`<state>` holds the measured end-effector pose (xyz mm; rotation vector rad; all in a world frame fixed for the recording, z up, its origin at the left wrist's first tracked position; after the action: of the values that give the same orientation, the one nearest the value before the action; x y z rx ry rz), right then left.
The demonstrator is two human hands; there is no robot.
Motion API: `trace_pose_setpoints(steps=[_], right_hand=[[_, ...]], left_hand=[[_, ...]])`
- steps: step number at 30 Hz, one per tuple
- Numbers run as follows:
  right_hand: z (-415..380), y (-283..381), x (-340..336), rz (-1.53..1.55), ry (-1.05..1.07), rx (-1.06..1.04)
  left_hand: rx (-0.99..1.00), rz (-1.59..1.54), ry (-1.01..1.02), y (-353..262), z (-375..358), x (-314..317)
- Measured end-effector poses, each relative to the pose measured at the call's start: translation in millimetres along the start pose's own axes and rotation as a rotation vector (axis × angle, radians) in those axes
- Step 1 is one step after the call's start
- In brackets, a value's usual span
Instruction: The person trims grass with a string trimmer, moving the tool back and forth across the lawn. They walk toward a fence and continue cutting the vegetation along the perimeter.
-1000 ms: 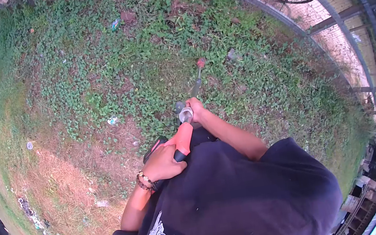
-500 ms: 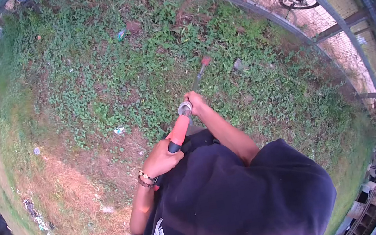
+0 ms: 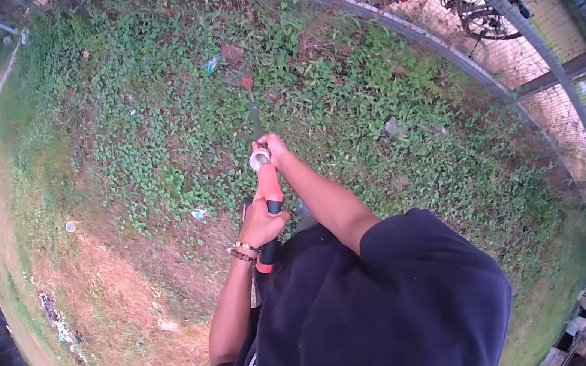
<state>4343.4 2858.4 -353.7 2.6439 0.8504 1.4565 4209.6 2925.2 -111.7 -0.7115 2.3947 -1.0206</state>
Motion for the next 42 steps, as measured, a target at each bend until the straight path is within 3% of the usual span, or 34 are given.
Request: trace_pose_setpoints(steps=[5, 10, 14, 22, 29, 32, 37, 42], right_hand=[[-20.3, 21.5, -40.5, -0.017, -0.195, -0.085], [-109.1, 32.4, -33.6, -0.09, -0.296, -0.069], [-150.0, 31.9, -46.7, -0.017, -0.392, -0.102], [-146.9, 39.4, -19.6, -0.156, -0.433, -0.153], [-71.5, 26.8, 9.1, -0.235, -0.373, -0.121], [-29.4, 31.6, 41.6, -0.287, -0.277, -0.087], [106.8, 26.0, 52.4, -0.418, -0.106, -0.006], [171.4, 31.7, 69.2, -0.408, -0.234, -0.07]], left_hand=[[0.097, 0.137, 0.012, -15.5, 8.0, 10.2], [0.029, -0.157, 0.291, -17.9, -19.2, 36.7], [0.032, -0.067, 0.443, -20.1, -30.3, 34.3], [0.064, -0.144, 0.37, -31.9, -43.6, 11.4], [0.044, -0.231, 0.175, -5.2, -34.1, -38.3], [0.032, -0.091, 0.201, -5.7, -11.4, -64.2], [0.115, -0.086, 0.058, -4.2, 31.3, -133.4], [0.162, -0.071, 0.089, -2.1, 61.5, -192.8]])
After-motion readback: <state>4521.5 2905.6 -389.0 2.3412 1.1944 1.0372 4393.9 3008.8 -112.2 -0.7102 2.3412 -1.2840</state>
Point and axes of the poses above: each hand's wrist, its own z-axis towards the middle knuckle, its own x-axis out of the palm, y = z × x, the point moved 9 cm from there along z, towards the middle knuckle, and after that the axes turned 13 degrees about y, right-handed, at the moved point
